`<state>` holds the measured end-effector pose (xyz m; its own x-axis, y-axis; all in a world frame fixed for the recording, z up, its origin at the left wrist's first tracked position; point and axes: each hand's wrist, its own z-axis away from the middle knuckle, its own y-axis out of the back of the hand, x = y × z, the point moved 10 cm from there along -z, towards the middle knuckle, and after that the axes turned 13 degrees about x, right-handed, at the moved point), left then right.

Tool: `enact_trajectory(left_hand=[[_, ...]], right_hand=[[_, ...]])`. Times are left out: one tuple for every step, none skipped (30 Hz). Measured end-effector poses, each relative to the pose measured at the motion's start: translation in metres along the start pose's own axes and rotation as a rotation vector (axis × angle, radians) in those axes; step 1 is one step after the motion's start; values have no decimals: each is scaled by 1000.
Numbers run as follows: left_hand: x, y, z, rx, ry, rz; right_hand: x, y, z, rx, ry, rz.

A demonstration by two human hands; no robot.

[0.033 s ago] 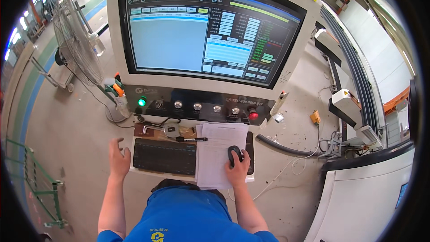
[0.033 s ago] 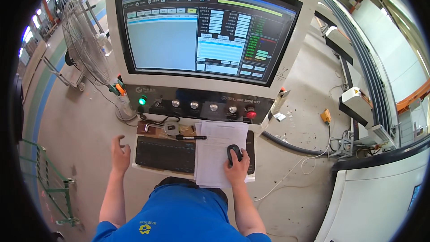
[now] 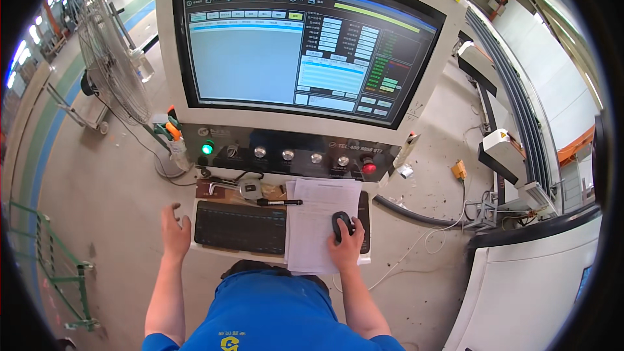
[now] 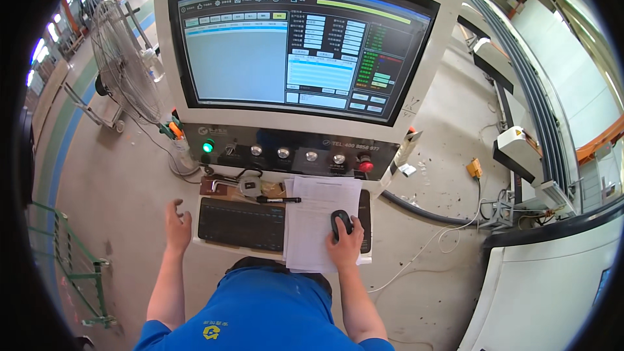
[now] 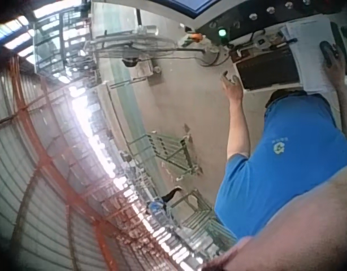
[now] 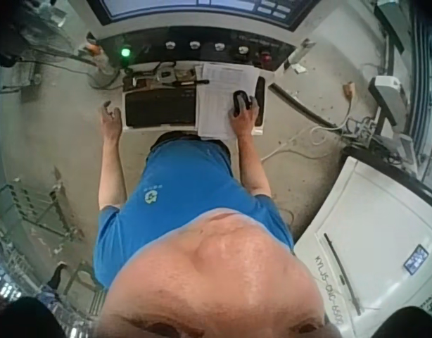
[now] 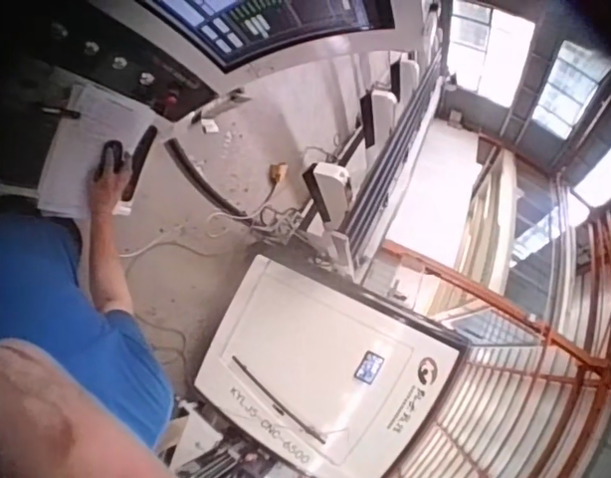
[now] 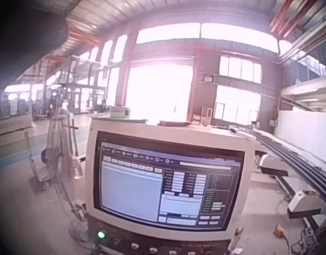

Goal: Operating a CNC machine terminal and measuring metal profiles on a fabrication floor.

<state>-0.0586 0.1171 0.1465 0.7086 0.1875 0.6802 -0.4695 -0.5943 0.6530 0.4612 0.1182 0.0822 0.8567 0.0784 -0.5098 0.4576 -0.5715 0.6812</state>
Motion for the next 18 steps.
enact_trajectory(left_hand=[[-23, -10, 9, -2, -5, -4], [-46, -18, 16, -24, 42, -64], [-66, -25, 24, -47, 90, -122], [-79, -30, 33, -43, 89, -127], [-85, -34, 39, -37, 119, -107], [-93, -36, 42, -30, 148, -87], [-97, -39, 43, -29, 145, -88], [-97, -45, 48, -59, 200, -79], [-97, -50, 52, -89, 254, -68], [-97, -53, 53, -90, 250, -67], [-98, -57, 57, -99, 267, -18], [-100, -59, 59, -107, 283, 32], [-103, -59, 61, -106, 287, 28], [-104, -60, 62, -108, 294, 36], [-105, -60, 62, -110, 301, 44], [-105, -61, 64, -109, 302, 45], [-101, -61, 63, -107, 260, 37], [-97, -61, 62, -104, 219, 29]], right_hand=[[1, 0, 1, 1, -6, -3], [0, -1, 0, 11, 0, -5], [0, 0, -1, 20, 7, -6], [-2, 0, -2, 17, 10, -2], [-3, 0, -3, 18, 7, -5], [-3, 0, -3, 7, 1, 0], [-3, -2, -3, -3, -5, 6], [-2, -1, -2, -2, -8, 7], [-1, 0, -2, 1, -7, 5], [-1, 0, -1, 5, -6, 4], [-1, -1, -1, -1, -6, 2], [-1, -1, -2, -4, -7, 0], [-1, -2, -3, -7, -6, -1], [-2, -1, -3, -6, -7, -1], [-2, -1, -3, -9, -4, 1], [-2, 0, -4, -12, -1, 3], [-2, -1, -3, -10, -1, 3], [0, -1, -3, -7, -10, 3]])
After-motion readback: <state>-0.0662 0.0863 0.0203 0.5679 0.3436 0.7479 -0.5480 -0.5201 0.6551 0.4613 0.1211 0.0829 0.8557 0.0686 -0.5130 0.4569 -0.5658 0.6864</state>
